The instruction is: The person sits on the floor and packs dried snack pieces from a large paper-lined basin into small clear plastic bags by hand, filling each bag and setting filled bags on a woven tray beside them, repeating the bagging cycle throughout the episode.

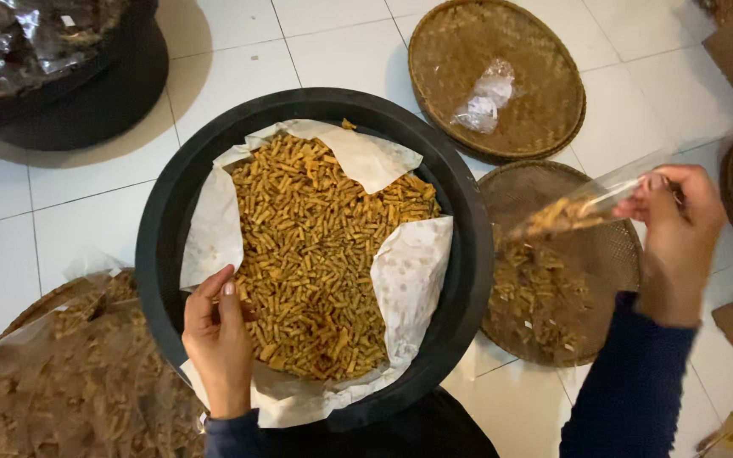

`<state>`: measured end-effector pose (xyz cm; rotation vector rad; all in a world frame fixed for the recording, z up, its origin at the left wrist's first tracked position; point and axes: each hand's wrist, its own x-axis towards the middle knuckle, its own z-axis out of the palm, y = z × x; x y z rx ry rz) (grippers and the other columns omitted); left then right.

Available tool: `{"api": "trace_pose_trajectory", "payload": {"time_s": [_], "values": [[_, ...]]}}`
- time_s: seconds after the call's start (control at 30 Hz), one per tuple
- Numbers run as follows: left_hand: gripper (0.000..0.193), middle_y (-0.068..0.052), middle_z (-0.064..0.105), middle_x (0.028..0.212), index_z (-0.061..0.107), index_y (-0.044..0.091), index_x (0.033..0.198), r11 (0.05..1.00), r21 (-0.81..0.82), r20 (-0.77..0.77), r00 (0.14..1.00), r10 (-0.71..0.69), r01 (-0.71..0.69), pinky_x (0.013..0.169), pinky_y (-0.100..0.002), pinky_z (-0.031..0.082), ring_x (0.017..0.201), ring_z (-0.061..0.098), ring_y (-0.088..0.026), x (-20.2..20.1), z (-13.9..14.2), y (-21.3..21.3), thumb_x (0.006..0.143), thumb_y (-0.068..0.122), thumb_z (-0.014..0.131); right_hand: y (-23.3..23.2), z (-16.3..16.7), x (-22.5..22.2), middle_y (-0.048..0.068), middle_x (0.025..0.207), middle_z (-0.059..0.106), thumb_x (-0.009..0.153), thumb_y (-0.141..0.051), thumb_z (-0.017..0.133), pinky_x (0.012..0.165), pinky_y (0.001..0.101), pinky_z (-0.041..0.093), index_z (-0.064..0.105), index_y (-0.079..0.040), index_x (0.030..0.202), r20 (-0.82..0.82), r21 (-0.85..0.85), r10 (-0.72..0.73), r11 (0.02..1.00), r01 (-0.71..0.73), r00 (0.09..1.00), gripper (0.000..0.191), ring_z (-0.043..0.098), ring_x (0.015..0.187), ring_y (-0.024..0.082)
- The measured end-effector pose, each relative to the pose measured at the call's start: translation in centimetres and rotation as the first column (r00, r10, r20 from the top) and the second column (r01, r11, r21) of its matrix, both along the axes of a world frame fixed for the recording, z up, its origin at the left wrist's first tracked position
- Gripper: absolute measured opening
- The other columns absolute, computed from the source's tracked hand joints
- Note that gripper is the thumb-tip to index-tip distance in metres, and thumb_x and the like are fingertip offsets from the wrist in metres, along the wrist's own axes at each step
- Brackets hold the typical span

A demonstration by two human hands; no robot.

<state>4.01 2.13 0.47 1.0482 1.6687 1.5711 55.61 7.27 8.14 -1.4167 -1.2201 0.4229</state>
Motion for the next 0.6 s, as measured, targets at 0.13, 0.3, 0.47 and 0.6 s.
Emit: {"api": "trace_pose_trajectory", "payload": {"time_s": [0.13, 0.3, 0.47, 0.6], "values": [[0.023, -0.012, 0.066, 0.124, 0.069, 0.001, 0.125, 0.998, -0.052, -0.245, 0.968, -0.056, 0.045, 0.068, -0.026, 0.054, 0.083, 0.063, -0.01, 0.1, 0.9, -0.4, 0.105, 0.009, 0.06, 5.7, -10.2, 6.6, 0.009, 0.102, 0.066, 0.115, -0.001, 0.056, 0.071, 0.0278, 0.062, 0.059, 0.0, 0.108, 0.123, -0.047, -0.245, 0.967, 0.252, 0.962, 0.008, 0.069, 0.081, 0.014], [0.024, -0.014, 0.068, 0.122, 0.071, 0.002, 0.126, 0.995, -0.081, -0.467, 0.88, -0.085, 0.053, 0.073, -0.029, 0.054, 0.091, 0.066, -0.014, 0.1, 1.3, 0.0, 0.104, 0.009, 0.062, 6.7, -23.4, 6.7, 0.015, 0.086, 0.07, 0.109, -0.014, 0.068, 0.065, 0.042, 0.052, 0.073, 0.006, 0.104, 0.476, -0.278, -0.403, 0.774, 0.569, 0.781, 0.021, 0.066, 0.07, 0.021], [0.026, -0.013, 0.067, 0.123, 0.072, 0.004, 0.124, 0.984, -0.172, -0.325, 0.941, -0.094, 0.04, 0.063, -0.029, 0.054, 0.078, 0.066, -0.014, 0.3, 0.5, 0.2, 0.101, 0.009, 0.062, 3.8, -29.5, 0.8, 0.018, 0.078, 0.06, 0.106, -0.013, 0.06, 0.06, 0.0434, 0.052, 0.062, 0.008, 0.086, 0.126, -0.576, -0.475, 0.68, 0.454, 0.871, 0.029, 0.06, 0.067, 0.027], [0.026, -0.013, 0.068, 0.123, 0.072, 0.005, 0.124, 0.987, -0.154, -0.357, 0.928, -0.106, 0.054, 0.064, -0.028, 0.054, 0.078, 0.066, -0.012, 0.2, 0.3, 0.1, 0.1, 0.01, 0.064, 1.6, -30.6, -0.9, 0.01, 0.085, 0.064, 0.102, -0.019, 0.057, 0.06, 0.0379, 0.055, 0.061, -0.008, 0.101, -0.328, -0.535, -0.413, 0.822, 0.193, 0.85, 0.012, 0.065, 0.069, 0.023]]}}
